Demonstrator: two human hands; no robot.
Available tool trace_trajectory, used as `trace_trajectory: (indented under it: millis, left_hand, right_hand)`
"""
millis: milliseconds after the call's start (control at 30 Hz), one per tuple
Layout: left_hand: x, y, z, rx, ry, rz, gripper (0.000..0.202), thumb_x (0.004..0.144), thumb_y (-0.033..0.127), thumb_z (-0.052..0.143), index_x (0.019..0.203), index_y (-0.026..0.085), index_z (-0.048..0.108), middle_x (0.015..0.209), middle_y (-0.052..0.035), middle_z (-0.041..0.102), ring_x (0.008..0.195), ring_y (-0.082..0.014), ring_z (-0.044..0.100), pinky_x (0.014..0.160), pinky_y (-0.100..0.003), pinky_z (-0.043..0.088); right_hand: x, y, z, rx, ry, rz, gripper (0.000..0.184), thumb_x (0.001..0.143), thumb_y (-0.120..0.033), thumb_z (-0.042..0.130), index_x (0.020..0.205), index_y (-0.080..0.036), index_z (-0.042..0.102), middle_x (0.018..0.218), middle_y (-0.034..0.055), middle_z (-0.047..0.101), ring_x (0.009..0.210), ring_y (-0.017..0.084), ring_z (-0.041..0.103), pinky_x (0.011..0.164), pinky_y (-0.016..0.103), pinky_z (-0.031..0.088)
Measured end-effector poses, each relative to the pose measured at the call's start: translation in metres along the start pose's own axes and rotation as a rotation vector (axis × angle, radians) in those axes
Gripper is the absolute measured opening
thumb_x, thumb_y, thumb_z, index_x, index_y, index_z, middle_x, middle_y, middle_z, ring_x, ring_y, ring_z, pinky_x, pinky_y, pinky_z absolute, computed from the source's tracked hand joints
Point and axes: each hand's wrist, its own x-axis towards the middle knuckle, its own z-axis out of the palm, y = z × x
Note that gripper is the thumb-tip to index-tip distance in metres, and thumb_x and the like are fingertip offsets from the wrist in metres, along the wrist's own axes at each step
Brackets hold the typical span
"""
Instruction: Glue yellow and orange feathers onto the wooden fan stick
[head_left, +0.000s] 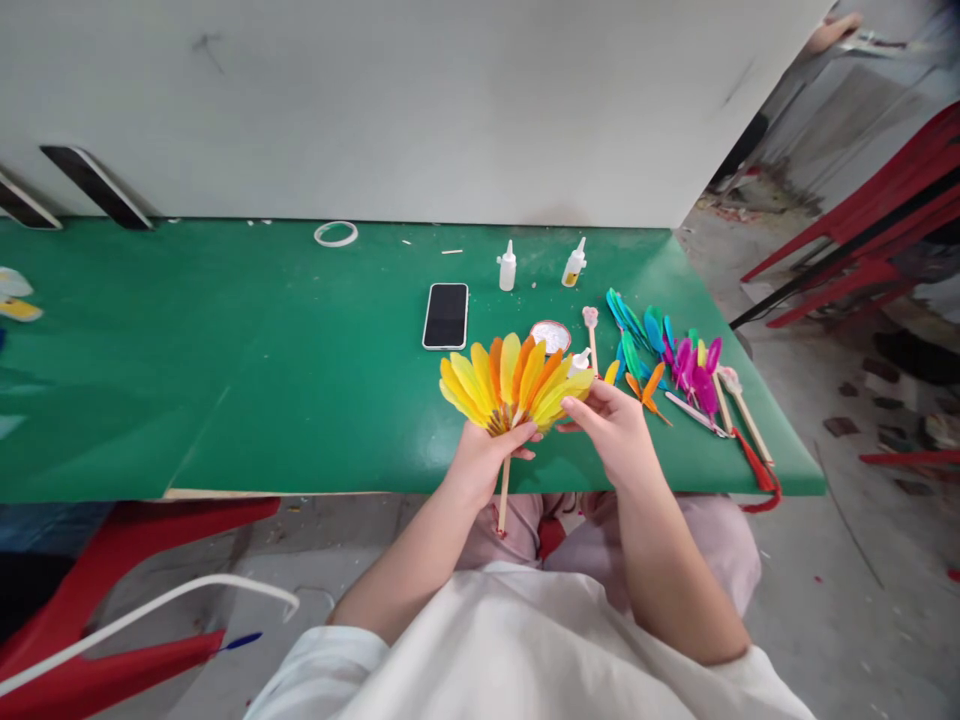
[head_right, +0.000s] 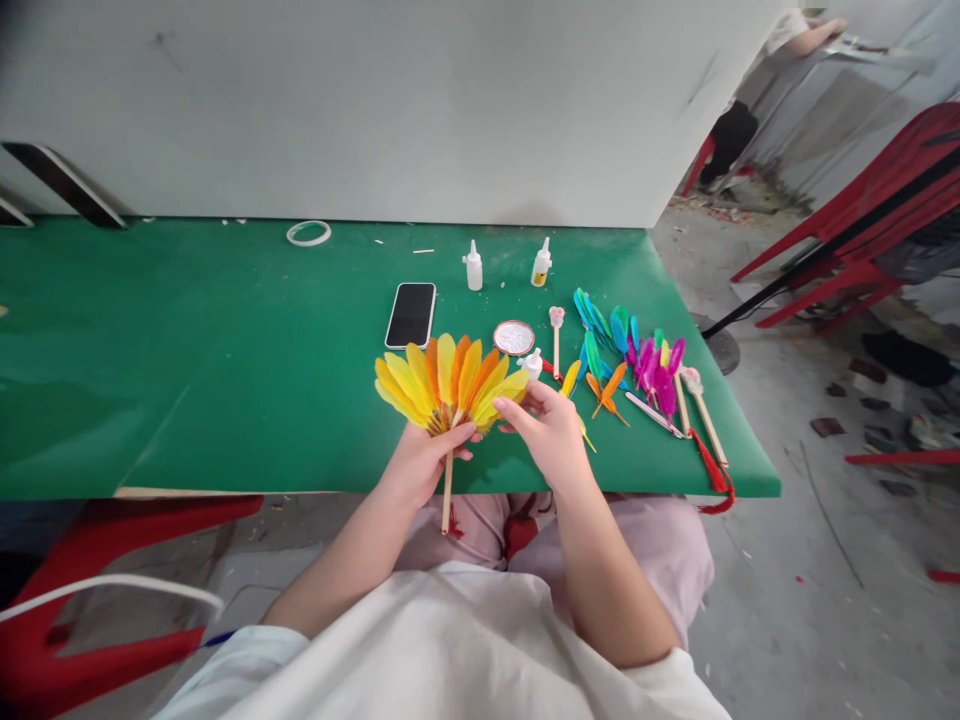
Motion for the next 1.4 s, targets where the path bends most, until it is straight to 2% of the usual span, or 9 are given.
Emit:
trace_trajectory:
  millis: [100, 200, 433, 700, 1100, 1400]
  left_hand:
    - [0.001, 0.000, 0.000, 0.002, 0.013, 0.008, 0.031, 0.062, 0.021, 0.076, 0.089, 0.013, 0.063, 0.080, -0.0010, 0.065, 0.062, -0.0093, 0.063, 0.045, -0.014, 0.050]
    - [0.001, 0.000, 0.001, 0.000, 0.008, 0.015, 0.031, 0.063, 0.019, 0.075, 0.090, 0.014, 0.063, 0.080, -0.0003, 0.065, 0.061, -0.0091, 0.063, 0.044, -0.014, 0.050]
    - [0.001, -0.001, 0.001, -0.024, 0.002, 0.020, 0.030, 0.063, 0.019, 0.076, 0.090, 0.014, 0.064, 0.079, 0.0005, 0.066, 0.062, -0.0093, 0.063, 0.045, -0.014, 0.051]
    - [0.001, -0.007, -0.004, -0.080, -0.030, -0.047, 0.030, 0.061, 0.020, 0.078, 0.087, 0.011, 0.067, 0.081, -0.0048, 0.071, 0.071, -0.0143, 0.068, 0.064, -0.020, 0.056]
    - [0.002, -0.009, -0.004, -0.081, -0.022, -0.055, 0.033, 0.057, 0.020, 0.079, 0.087, 0.011, 0.068, 0.081, -0.0051, 0.072, 0.068, -0.0153, 0.068, 0.063, -0.023, 0.055]
    - [0.001, -0.006, -0.003, -0.053, -0.004, -0.035, 0.035, 0.056, 0.021, 0.080, 0.087, 0.011, 0.067, 0.081, -0.0050, 0.071, 0.068, -0.0162, 0.068, 0.063, -0.024, 0.054]
  right_hand:
    - [-0.003, 0.001, -0.001, 0.012, -0.113, 0.057, 0.027, 0.064, -0.035, 0.074, 0.086, -0.020, 0.067, 0.083, 0.0021, 0.071, 0.072, 0.017, 0.066, 0.059, 0.027, 0.056]
    - [-0.005, 0.002, 0.000, 0.005, -0.139, 0.071, 0.025, 0.065, -0.033, 0.073, 0.086, -0.020, 0.068, 0.084, 0.0023, 0.071, 0.072, 0.016, 0.066, 0.060, 0.026, 0.056]
    - [-0.005, 0.004, 0.006, 0.010, -0.076, 0.072, 0.022, 0.066, -0.033, 0.072, 0.081, -0.018, 0.068, 0.081, 0.0030, 0.071, 0.068, 0.015, 0.066, 0.059, 0.026, 0.056]
    - [-0.003, 0.007, 0.006, 0.045, 0.010, 0.052, 0.028, 0.066, -0.039, 0.071, 0.083, -0.017, 0.067, 0.079, 0.0040, 0.071, 0.069, 0.018, 0.067, 0.057, 0.028, 0.058]
    - [-0.004, 0.004, 0.008, 0.069, 0.050, 0.051, 0.029, 0.066, -0.043, 0.070, 0.076, -0.016, 0.066, 0.072, 0.0036, 0.071, 0.061, 0.018, 0.066, 0.054, 0.029, 0.057]
    - [-0.004, 0.003, 0.006, 0.031, 0.061, 0.024, 0.030, 0.067, -0.045, 0.069, 0.078, -0.018, 0.066, 0.074, 0.0040, 0.070, 0.067, 0.019, 0.066, 0.056, 0.029, 0.057]
